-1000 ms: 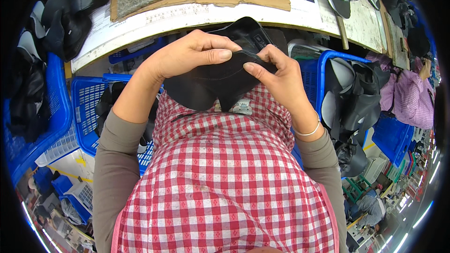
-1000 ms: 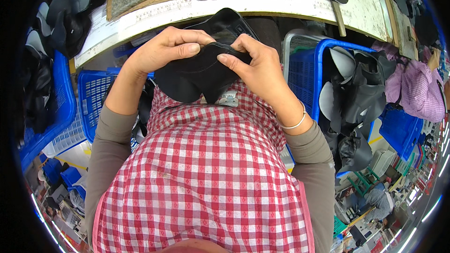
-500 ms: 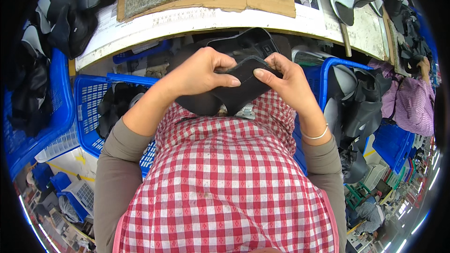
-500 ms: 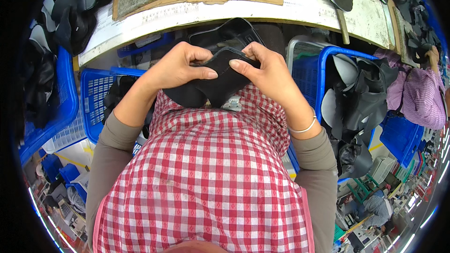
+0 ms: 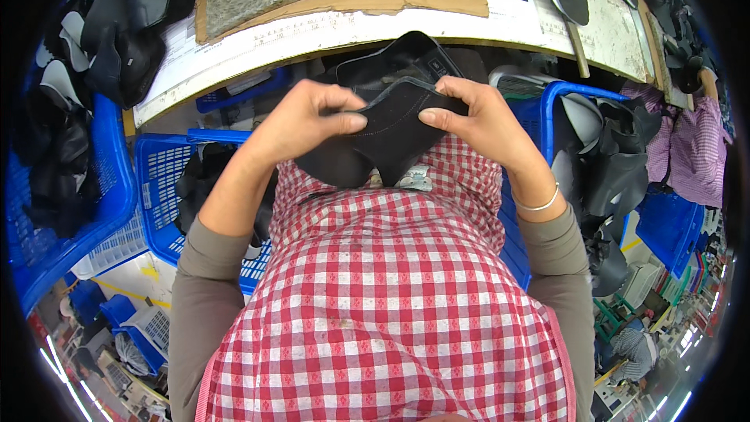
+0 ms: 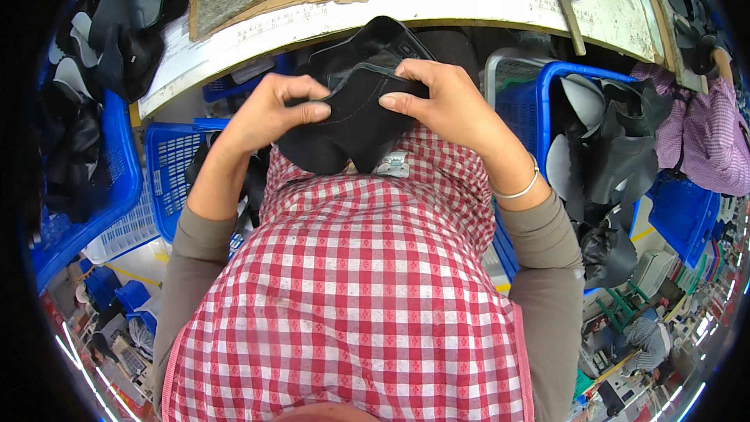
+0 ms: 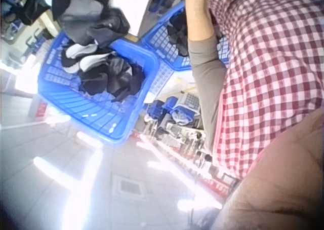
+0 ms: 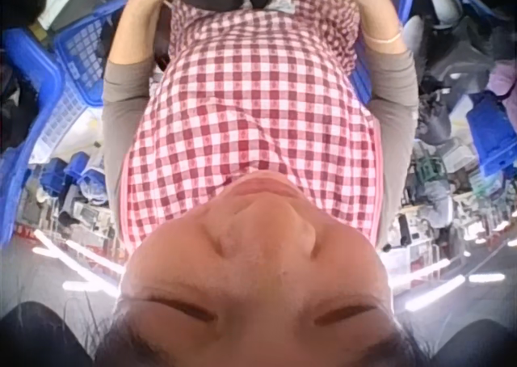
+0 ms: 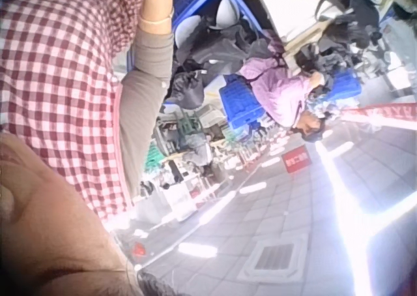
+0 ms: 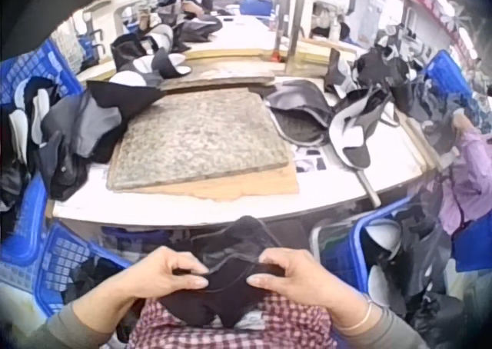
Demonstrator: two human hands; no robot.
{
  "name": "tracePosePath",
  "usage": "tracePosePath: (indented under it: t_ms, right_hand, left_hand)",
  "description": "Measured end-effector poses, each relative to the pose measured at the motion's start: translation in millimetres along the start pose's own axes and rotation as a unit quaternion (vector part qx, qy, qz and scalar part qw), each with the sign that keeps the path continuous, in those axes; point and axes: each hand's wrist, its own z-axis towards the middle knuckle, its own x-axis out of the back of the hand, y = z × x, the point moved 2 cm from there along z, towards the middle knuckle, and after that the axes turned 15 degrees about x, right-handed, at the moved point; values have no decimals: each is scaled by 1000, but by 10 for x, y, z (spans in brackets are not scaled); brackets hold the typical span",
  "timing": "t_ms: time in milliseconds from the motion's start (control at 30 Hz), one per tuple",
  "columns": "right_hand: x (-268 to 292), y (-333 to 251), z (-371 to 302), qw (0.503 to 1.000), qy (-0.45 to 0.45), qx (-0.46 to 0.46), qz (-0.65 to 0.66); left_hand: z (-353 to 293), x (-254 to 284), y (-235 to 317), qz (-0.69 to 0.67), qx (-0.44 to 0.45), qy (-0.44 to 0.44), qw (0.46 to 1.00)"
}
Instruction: The person assembles black shoe uppers by hand, repeatedly folding and pressing the edges to fit the sole. They use a hammer to tap the shoe edges on a workbench mat to secure the fit. The person handles multiple shoe parts and places finished units into a blue basket.
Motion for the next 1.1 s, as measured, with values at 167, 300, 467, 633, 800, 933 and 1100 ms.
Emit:
tracePosePath:
  t_ms: [167, 300, 467, 633, 800, 933, 1100]
  right_hand:
    - [-212, -115, 94, 991, 8, 111, -80]
    - [-258, -109, 96, 987, 38, 107, -109]
    - [-257, -65, 63, 981, 42, 128, -141]
    - [-302, 19, 70, 990, 38, 69, -115]
    - [-380, -1, 80, 970, 124, 100, -186]
    - [-425, -29, 81, 958, 137, 125, -218]
    - [-417, -33, 108, 960, 136, 144, -198]
  left_hand:
    - [131, 169, 491, 13, -80, -86, 993]
    - [284, 255, 725, 74, 27, -129, 988]
    - [396, 225, 932, 148, 59, -196, 968]
    - [326, 151, 1074, 291, -8, -176, 940]
    - [362, 116, 992, 287, 25, -86, 954]
    - [451, 149, 817, 204, 98, -59, 972]
    - [469, 192, 746, 171, 112, -46, 978]
